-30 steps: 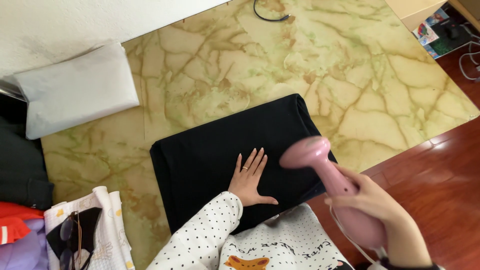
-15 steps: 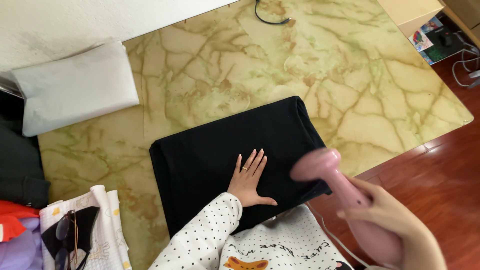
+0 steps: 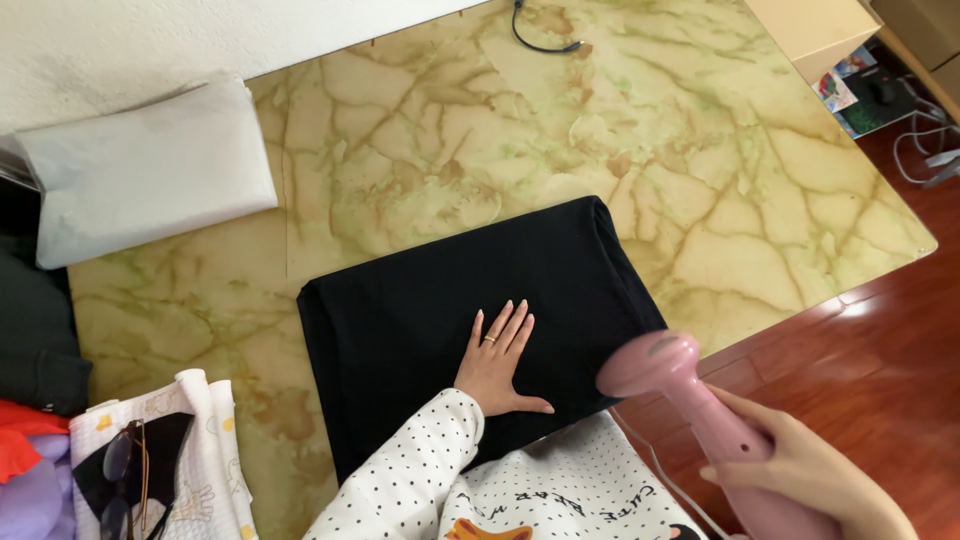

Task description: Using a handheld garment steamer to remove wrinkles from a black t-shirt on a table and then folding it.

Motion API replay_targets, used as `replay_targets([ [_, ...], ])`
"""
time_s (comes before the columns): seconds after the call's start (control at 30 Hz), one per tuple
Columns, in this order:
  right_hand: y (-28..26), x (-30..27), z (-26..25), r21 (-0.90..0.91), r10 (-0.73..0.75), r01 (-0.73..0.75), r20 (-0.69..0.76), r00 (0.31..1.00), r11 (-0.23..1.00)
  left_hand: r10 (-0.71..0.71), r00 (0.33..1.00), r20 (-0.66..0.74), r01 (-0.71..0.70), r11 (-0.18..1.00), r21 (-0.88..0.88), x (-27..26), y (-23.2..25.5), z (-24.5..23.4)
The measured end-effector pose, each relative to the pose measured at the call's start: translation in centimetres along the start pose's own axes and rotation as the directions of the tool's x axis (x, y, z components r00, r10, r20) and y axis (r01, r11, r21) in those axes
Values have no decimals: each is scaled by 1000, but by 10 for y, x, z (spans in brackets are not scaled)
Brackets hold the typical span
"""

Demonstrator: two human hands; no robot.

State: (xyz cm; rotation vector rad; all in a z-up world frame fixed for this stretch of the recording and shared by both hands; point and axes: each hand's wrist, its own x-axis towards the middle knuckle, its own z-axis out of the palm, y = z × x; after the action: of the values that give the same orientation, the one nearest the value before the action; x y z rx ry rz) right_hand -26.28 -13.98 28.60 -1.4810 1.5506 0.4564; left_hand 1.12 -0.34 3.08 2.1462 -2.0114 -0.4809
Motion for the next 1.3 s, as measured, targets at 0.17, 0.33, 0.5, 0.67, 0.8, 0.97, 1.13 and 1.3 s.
replay_targets([
  [0.17,-18,15,10,12,-79,79,-1,997,997,-11,1000,29,12,999,-52,1,2,-8],
  [0.33,-61,23,31,38,-143,141,59,988,989,-24,996,87,29,998,-55,1,2,-6],
  [0.5,-42,23,33,-35,-132,134,40,990,990,2,999,-50,-5,998,-61,0,-1,3],
  [0.67,-29,19,23,-46,-90,92,55,994,995,5,997,-82,-7,1000,-24,0,-2,4],
  [0.8,-42,29,29,-9,-180,181,77,981,983,-15,1000,17,16,997,-80,0,2,-6],
  [0.97,-63,28,37,46,-177,174,63,982,984,70,964,-258,-12,976,218,5,-10,29],
  [1.13,-28,30,29,-11,-144,144,46,989,989,-11,997,71,14,999,-32,1,4,-12],
  [1.3,22,35,18,23,-180,179,67,981,984,-33,994,106,38,998,-54,-1,8,-25],
])
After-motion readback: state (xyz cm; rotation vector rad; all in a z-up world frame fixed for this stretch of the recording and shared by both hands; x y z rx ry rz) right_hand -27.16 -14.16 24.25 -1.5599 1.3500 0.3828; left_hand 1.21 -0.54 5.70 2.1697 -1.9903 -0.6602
